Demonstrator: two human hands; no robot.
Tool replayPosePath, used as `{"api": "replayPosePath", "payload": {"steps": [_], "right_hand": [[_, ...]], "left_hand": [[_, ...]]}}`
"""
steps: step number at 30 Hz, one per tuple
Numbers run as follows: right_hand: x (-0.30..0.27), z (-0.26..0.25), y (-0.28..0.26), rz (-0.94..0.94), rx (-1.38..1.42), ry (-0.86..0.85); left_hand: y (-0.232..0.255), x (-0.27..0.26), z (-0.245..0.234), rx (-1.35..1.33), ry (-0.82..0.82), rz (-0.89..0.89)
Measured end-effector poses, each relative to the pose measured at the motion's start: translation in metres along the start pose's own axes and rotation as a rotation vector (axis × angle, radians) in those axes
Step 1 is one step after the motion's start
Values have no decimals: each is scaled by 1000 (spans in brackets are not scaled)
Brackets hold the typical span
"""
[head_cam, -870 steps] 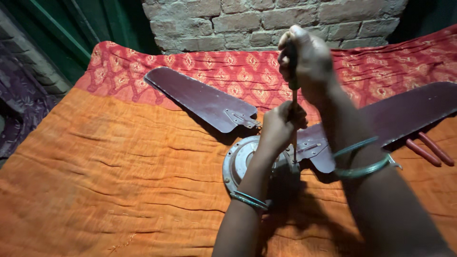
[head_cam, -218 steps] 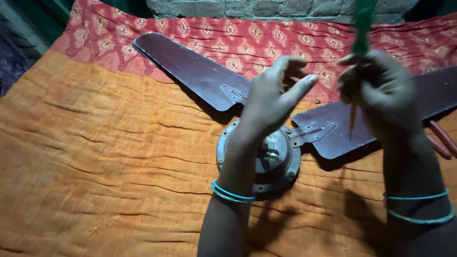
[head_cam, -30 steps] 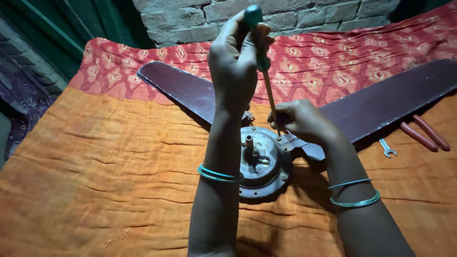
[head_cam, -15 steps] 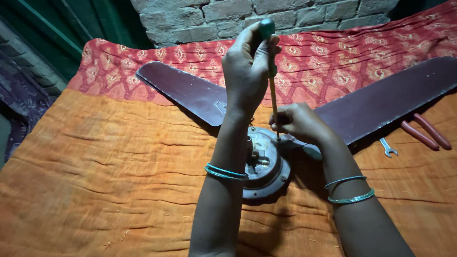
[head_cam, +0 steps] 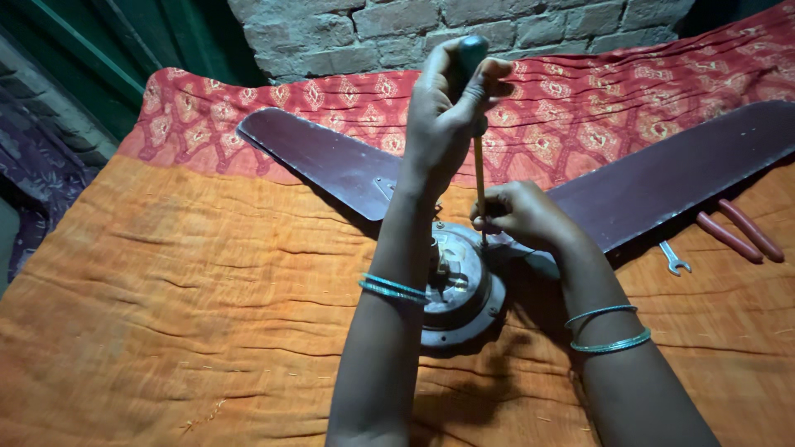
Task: The person uses a screwdriver to loosen and remove screws from the fan blade mounting brackets. They detach the fan blades from the motor housing and place them aside on the cloth-covered surface.
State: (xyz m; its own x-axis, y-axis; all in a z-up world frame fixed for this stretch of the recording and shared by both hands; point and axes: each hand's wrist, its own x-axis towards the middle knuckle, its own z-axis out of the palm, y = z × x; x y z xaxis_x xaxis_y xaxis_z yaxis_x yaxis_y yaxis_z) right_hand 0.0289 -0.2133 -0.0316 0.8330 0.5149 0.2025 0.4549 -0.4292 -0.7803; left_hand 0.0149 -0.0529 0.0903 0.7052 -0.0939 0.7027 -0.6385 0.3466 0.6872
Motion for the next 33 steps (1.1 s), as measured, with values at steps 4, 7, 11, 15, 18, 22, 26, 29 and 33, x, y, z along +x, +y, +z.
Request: {"api": "replayPosePath", "payload": {"steps": [4, 7, 11, 15, 18, 22, 26, 29, 33], "right_hand": [[1, 2, 5, 64, 26, -1], [2, 2, 7, 72, 82, -34], [-3, -10, 0, 76, 8, -196], [-11, -22, -17, -52, 362, -156], [-5, -6, -30, -232, 573, 36], [11, 31, -33, -464, -171, 638], [15, 43, -33, -475, -579, 793], [8, 45, -34, -290, -52, 702], [11, 34, -26, -279, -50, 720]], "left_hand": [[-14, 8, -5, -176, -59, -138], [-26, 12, -1, -270, -36, -144], [-42, 9, 18, -176, 60, -56], [-41, 1, 19, -119, 117, 2], [-30, -6, 24, -47, 124, 43], [-7, -11, 33, -116, -21, -24], [23, -1, 21, -5, -373, -30], [26, 6, 22, -89, -462, -136], [0, 23, 43, -110, -260, -146]]}}
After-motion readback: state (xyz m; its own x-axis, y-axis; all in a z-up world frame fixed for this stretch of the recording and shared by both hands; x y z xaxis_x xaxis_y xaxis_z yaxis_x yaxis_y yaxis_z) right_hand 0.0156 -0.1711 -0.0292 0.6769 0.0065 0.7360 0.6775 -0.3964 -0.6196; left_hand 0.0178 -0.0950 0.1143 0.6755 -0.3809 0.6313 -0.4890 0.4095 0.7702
